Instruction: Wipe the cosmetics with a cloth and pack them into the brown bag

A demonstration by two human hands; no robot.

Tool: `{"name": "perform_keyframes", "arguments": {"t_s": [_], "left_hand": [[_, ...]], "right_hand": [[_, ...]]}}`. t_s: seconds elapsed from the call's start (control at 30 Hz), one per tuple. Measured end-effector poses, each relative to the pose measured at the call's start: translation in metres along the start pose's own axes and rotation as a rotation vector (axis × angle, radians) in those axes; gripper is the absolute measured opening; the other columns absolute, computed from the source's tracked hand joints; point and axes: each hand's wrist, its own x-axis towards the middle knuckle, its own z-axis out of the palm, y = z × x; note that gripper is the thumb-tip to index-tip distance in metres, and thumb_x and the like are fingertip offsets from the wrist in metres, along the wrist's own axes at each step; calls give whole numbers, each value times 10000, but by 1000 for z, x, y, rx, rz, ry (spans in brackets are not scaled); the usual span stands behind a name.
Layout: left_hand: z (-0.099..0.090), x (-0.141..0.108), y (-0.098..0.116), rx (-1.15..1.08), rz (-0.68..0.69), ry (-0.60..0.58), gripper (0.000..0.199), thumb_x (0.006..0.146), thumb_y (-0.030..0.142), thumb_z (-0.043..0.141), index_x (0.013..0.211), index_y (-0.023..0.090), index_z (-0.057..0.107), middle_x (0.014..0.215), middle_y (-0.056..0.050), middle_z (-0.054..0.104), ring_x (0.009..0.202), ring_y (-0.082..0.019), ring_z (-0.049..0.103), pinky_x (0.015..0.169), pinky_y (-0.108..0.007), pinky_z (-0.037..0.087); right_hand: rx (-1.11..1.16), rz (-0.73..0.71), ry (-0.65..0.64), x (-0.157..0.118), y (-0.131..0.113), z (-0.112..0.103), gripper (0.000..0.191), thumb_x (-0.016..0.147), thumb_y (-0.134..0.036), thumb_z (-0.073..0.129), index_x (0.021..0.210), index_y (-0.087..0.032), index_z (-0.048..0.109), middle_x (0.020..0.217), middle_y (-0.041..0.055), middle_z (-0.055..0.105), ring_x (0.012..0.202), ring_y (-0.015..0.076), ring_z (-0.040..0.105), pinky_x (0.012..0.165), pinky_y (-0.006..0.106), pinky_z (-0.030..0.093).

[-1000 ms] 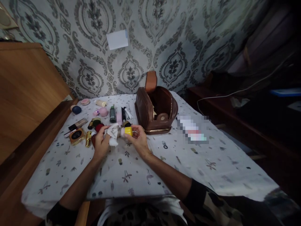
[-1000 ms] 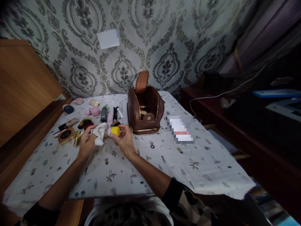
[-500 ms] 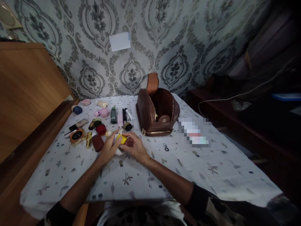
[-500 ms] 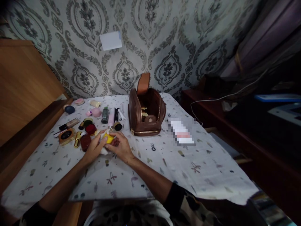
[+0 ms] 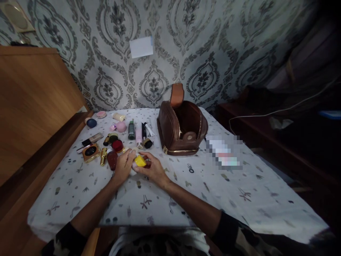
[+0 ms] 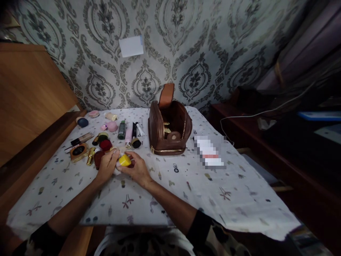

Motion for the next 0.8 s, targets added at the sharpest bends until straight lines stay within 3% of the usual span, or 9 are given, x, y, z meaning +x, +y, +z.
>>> {"name": "perform_keyframes", "arguments": {"t_s": [0.1,0.2,0.27,0.33,0.43,0.57,0.7,0.8], "left_hand": [[-1,-1,1,3,44,-26,319,955,405,403,746,193,519,652,20,515,617,-139,487,596,-252,388],[0,-3,0,-22,139,-122,290,949,366,434,1076,170,605,1004,-66,664,950,-206,617,861,-314,466],[0,-2,-2,-9,185,-179,409,904,364,534,1260,163,547,1221,-113,630,1154,-248,578,1008,-365,425],[1,-1,-5,19,189,-216,569,842,357,635,1350,148,486,1318,-146,585,1230,-274,545,1054,-398,406],[0,0,-7,52,155,-216,621,785,342,703,1333,126,505,1303,-167,603,1203,-292,569,1044,-431,424],[-2,-1,-5,-2,139,-201,499,810,369,680,1249,157,574,1197,-127,661,1082,-265,619,987,-414,460],[-4,-2,-1,-141,26,-221,398,900,422,551,1197,159,577,868,-34,667,724,-170,615,697,-280,500],[-5,-1,0,-162,-27,-164,358,923,438,487,1115,162,608,731,9,608,626,-146,550,602,-247,447]], "right_hand": [[100,34,9,5,0,0,614,545,-382,881,1076,-213,624,839,-21,642,625,98,573,568,225,475],[229,87,64,7,-6,-2,561,564,-437,869,1015,-199,636,782,-25,634,530,91,555,496,231,465],[331,98,99,6,-10,-4,529,596,-470,850,1003,-191,661,821,1,659,601,119,609,547,249,507],[417,107,107,5,-13,-5,518,618,-463,842,1032,-195,688,920,28,688,748,149,657,655,268,544],[405,117,93,3,-13,-8,518,613,-424,854,1059,-201,710,999,39,706,858,167,662,743,281,546],[309,103,78,4,-12,-10,470,645,-466,828,1005,-184,722,859,33,712,735,156,649,681,281,532],[344,69,-22,3,-13,-8,514,663,-460,830,1082,-199,686,822,9,699,634,127,642,653,281,529],[389,60,-65,3,-12,-4,571,614,-395,870,1109,-214,651,880,3,704,667,126,669,663,275,545]]}}
